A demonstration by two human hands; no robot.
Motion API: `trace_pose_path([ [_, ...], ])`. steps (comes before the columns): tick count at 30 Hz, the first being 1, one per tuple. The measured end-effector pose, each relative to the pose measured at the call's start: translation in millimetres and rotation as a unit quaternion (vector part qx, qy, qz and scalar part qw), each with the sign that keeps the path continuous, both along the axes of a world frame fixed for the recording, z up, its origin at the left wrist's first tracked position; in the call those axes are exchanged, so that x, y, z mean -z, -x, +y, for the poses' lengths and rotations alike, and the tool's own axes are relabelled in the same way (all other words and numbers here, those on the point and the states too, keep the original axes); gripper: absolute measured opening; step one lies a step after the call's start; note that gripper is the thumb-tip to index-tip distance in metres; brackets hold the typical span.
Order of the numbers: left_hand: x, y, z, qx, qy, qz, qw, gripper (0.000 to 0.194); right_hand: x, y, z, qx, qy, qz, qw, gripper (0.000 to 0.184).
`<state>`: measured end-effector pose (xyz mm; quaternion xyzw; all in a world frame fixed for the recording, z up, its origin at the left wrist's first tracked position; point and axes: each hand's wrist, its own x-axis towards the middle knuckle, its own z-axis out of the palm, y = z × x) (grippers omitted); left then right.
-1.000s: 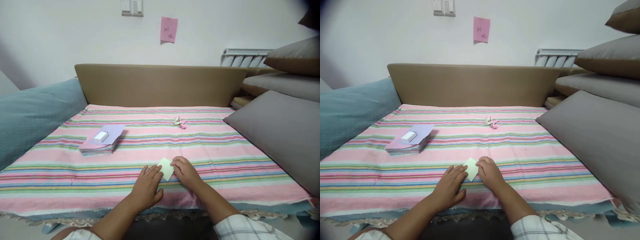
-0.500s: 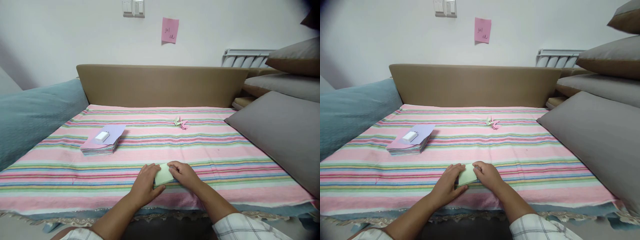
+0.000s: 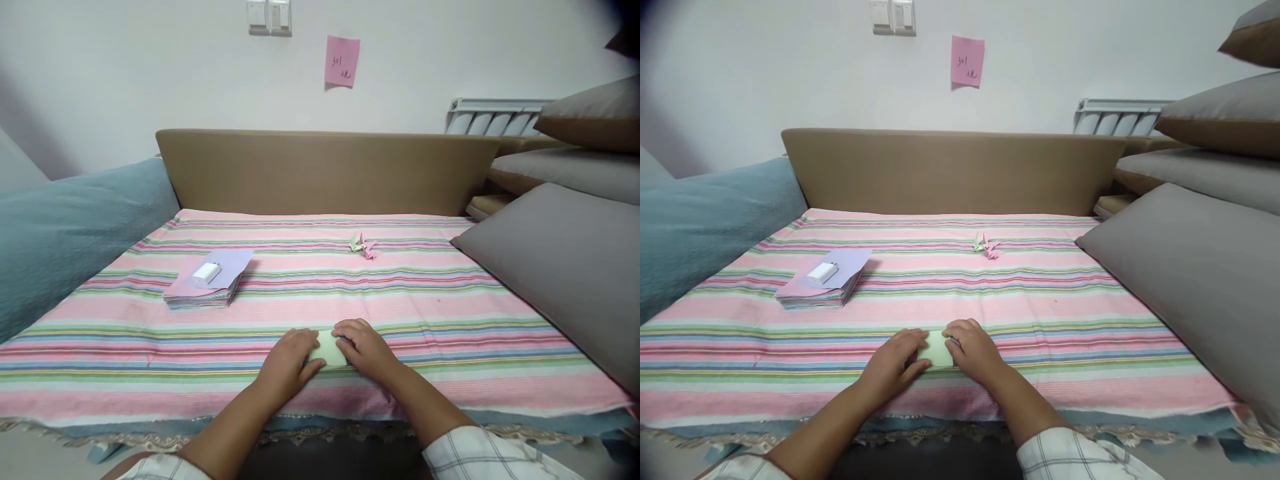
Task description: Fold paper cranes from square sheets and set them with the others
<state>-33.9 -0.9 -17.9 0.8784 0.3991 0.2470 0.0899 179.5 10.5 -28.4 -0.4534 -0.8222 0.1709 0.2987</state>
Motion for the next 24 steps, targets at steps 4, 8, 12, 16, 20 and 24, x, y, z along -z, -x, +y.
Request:
trace_pose_path([
  [4, 1.2, 7.8, 5.4, 0.062, -0.067, 0.041, 0.995, 0.015, -1.5, 0.8, -1.9, 0.003, 0.002, -0.014, 1.0, 0.021],
  [8, -1.0, 10.9, 4.4, 0.071, -0.088, 0.055, 0.992, 0.019, -1.7, 1.3, -3.1, 0.009, -0.002, -0.025, 1.0, 0.021],
  [12, -3.2, 9.8, 3.8, 0.023, -0.118, 0.0, 0.993, 0.023, -0.3, 3.5, -4.6, 0.004, -0.004, -0.022, 1.0, 0.022],
  [16, -5.1, 8.7, 6.7, -0.037, -0.124, -0.047, 0.99, 0.023, 3.0, 8.7, -7.5, 0.009, -0.008, -0.023, 1.0, 0.025],
  [20, -3.2, 5.9, 8.1, -0.112, -0.063, -0.064, 0.99, 0.017, 5.5, 13.1, -9.2, 0.027, -0.004, -0.026, 0.999, 0.026],
  [24, -1.1, 1.4, 7.5, -0.155, -0.003, -0.071, 0.985, 0.006, 4.5, 14.8, -9.7, 0.033, 0.004, -0.03, 0.999, 0.027],
])
